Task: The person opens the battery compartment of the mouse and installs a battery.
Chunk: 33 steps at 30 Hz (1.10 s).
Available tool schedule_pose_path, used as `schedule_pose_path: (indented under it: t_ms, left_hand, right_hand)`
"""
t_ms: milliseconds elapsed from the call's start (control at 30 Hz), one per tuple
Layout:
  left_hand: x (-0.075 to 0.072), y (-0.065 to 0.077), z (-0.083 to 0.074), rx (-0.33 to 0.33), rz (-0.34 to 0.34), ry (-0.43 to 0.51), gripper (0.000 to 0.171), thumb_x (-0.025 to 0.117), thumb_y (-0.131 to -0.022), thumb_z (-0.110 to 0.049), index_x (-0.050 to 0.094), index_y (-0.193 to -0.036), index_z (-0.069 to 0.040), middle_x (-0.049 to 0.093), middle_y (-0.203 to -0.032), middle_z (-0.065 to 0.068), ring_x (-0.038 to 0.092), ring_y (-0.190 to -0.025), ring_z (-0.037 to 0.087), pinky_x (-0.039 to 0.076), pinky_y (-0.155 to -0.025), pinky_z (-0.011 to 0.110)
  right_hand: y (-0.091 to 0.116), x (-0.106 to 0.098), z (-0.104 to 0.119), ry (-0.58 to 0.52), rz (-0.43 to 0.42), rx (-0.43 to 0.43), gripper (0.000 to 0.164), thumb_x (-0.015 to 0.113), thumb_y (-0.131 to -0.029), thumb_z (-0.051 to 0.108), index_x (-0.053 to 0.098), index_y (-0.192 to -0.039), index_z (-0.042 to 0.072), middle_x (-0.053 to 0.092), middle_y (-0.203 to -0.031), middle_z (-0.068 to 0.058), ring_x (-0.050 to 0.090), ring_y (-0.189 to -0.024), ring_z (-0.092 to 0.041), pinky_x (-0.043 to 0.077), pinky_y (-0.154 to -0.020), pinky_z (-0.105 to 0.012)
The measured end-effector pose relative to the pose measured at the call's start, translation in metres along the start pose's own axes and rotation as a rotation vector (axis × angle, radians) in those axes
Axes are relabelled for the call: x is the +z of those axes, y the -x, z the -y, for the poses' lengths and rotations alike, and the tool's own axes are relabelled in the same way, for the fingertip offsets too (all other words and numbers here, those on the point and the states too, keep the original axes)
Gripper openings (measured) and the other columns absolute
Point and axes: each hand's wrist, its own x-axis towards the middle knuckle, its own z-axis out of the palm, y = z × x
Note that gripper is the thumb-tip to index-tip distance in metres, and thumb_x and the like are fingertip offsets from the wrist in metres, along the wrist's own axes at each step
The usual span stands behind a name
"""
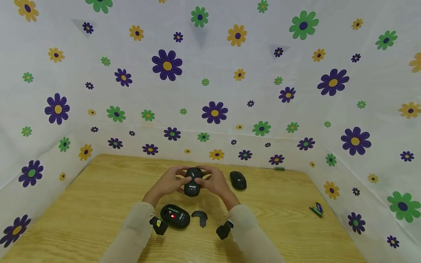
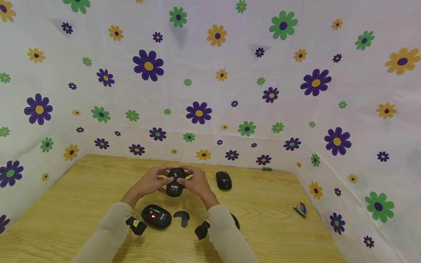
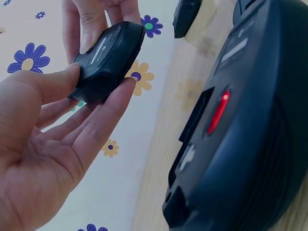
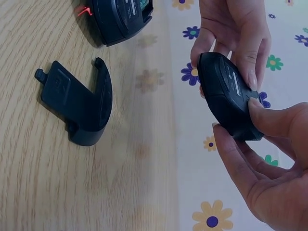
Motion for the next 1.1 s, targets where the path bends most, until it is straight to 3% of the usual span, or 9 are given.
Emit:
schedule_pose_path:
  t_ms: [267, 600, 1100]
  left_hand:
    - [-0.0012, 0.0019, 0.0008, -0.009, -0.003, -0.004, 0.047, 0.063, -0.103, -0.009, 0.050, -0.148, -0.002, 0.063, -0.124, 0.026, 0.075, -0.099, 0.028, 0.067, -0.068, 0.038]
    - [-0.0032, 0.0043, -0.0005, -0.050, 0.002, 0.018, 0.048, 0.062, -0.104, -0.012, 0.049, -0.149, -0.003, 0.062, -0.128, 0.026, 0.073, -0.098, 0.026, 0.067, -0.068, 0.038]
    - [-0.0028, 0.0051, 0.0042, -0.029, 0.015, 0.005, 0.047, 0.064, -0.103, -0.011, 0.051, -0.147, -0.001, 0.062, -0.124, 0.026, 0.073, -0.094, 0.024, 0.067, -0.067, 0.038]
  right_hand:
    - [-0.0021, 0.0032, -0.0002, -0.003, 0.014, -0.010, 0.045, 0.075, -0.094, 0.008, 0.066, -0.137, 0.006, 0.070, -0.125, -0.025, 0.073, -0.104, -0.039, 0.067, -0.078, -0.038]
    - [-0.0028, 0.0052, 0.0013, -0.013, 0.042, -0.010, 0.044, 0.074, -0.095, 0.006, 0.065, -0.138, 0.006, 0.073, -0.115, -0.028, 0.077, -0.088, -0.036, 0.067, -0.068, -0.035]
    - [-0.0017, 0.0062, 0.0025, -0.028, 0.055, 0.010, 0.044, 0.074, -0.094, 0.004, 0.065, -0.137, 0.004, 0.071, -0.116, -0.030, 0.074, -0.099, -0.041, 0.067, -0.068, -0.036]
